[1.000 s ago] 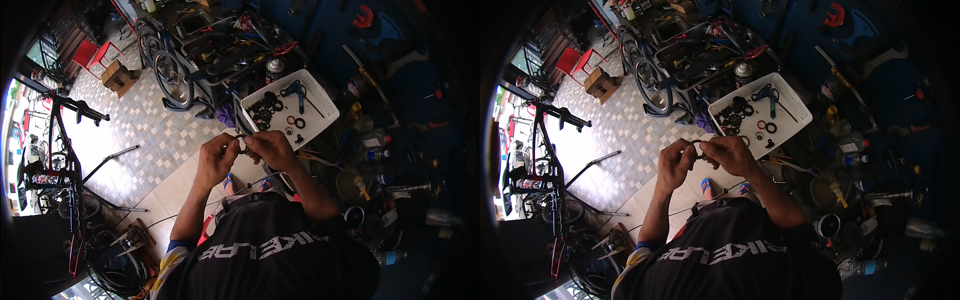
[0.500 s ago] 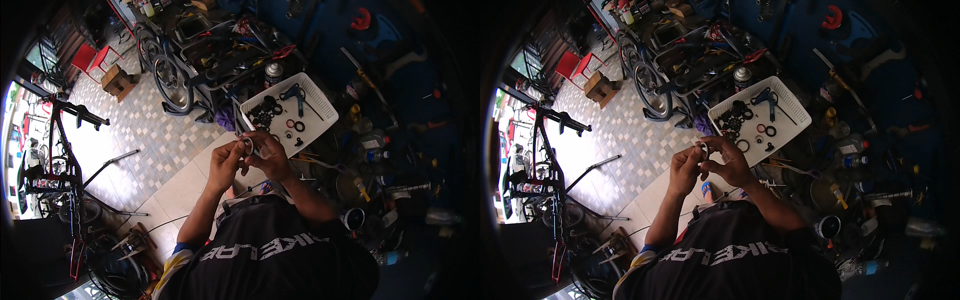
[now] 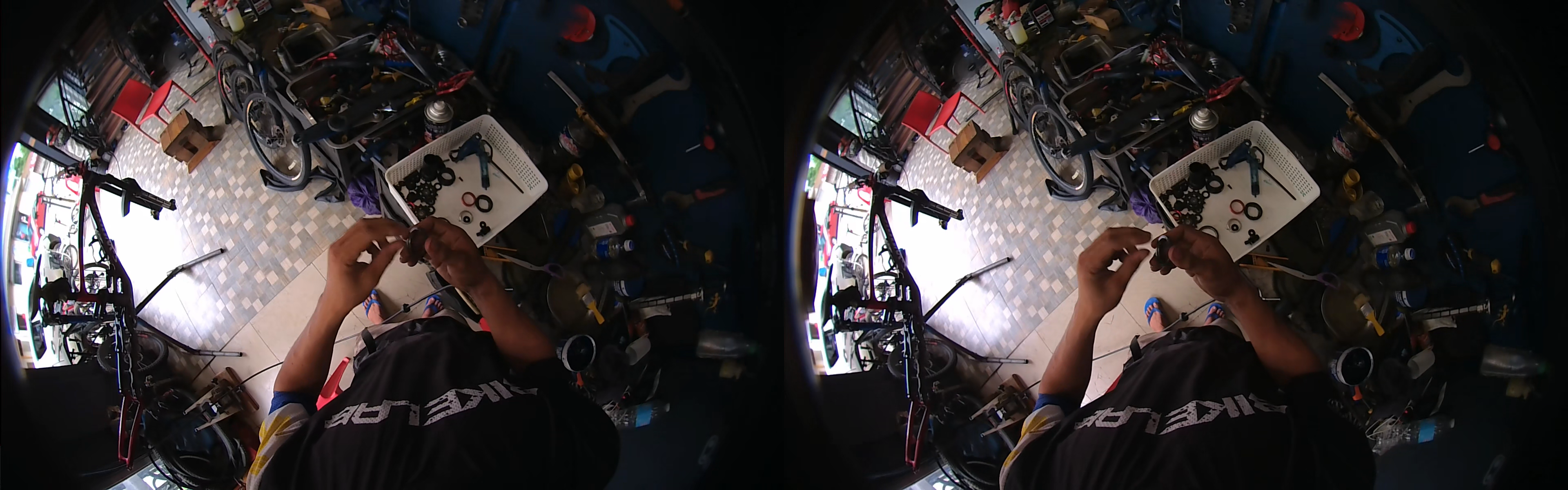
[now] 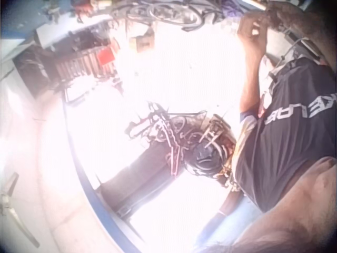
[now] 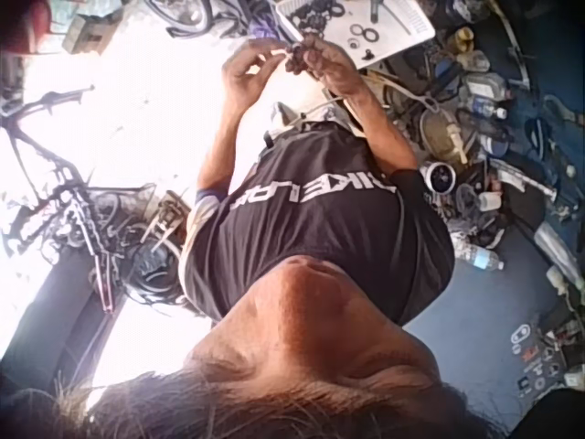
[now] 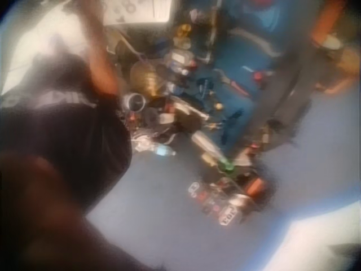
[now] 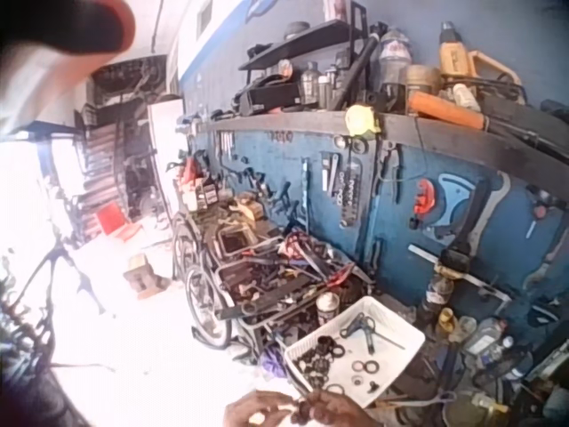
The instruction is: The person sorts small bicycle parts from a white basket, then handles a bicycle frame and attaches a rear shock absorber linkage. The person picks and places various bushings and seals, then fits the linkage onto the frame.
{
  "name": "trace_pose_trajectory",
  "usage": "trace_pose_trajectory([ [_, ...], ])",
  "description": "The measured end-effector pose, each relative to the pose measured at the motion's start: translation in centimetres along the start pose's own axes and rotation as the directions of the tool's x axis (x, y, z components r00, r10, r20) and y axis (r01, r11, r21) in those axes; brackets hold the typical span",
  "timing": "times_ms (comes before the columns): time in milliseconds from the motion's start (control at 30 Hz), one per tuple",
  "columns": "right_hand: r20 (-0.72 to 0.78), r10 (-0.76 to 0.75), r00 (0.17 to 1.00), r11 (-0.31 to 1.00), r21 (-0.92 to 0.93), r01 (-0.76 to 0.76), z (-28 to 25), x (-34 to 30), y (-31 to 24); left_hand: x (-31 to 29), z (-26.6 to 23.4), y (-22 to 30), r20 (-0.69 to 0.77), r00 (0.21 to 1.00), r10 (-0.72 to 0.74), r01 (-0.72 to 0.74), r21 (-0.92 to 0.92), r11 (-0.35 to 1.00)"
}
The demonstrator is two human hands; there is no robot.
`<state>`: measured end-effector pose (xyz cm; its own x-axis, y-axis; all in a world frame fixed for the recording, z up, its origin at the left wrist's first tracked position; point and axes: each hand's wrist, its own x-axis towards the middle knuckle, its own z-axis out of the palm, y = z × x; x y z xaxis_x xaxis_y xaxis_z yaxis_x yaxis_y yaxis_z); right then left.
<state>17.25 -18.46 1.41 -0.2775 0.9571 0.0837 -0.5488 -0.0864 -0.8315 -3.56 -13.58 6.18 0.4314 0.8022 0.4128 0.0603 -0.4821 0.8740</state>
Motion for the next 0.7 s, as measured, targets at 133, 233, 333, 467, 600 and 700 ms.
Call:
trace_pose_trajectory([
  [133,-0.112,0.042,0.993,0.997,-0.058,-0.048,0.9,-0.5,-1.2,0.5,-0.1,0.7,0.064,0.998,-0.025,0.023,0.031,0.999],
  [233,-0.201,0.103,0.974,0.966,-0.215,-0.146,0.5,-0.8,-1.8,0.8,0.6,1.4,0.186,0.982,0.009,-0.022,0.069,0.997],
  [333,-0.22,0.09,0.971,0.938,-0.31,-0.157,0.4,-0.9,-1.6,1.2,1.2,0.3,0.252,0.966,0.065,-0.107,0.156,0.982],
  [467,-0.206,0.042,0.978,0.924,-0.364,-0.116,1.1,-1.2,-2.3,0.9,0.7,-1.0,0.27,0.963,-0.02,0.053,-0.115,0.992],
  [600,0.003,-0.47,0.883,0.338,-0.923,0.183,1.9,-1.5,-4.9,0.4,0.0,-2.5,0.258,0.954,-0.151,0.257,-0.454,0.853],
  [700,0.319,-0.362,0.876,-0.095,-0.948,0.305,0.6,-2.0,-7.0,0.5,-0.7,-2.6,0.297,0.943,-0.149,0.283,-0.481,0.83],
])
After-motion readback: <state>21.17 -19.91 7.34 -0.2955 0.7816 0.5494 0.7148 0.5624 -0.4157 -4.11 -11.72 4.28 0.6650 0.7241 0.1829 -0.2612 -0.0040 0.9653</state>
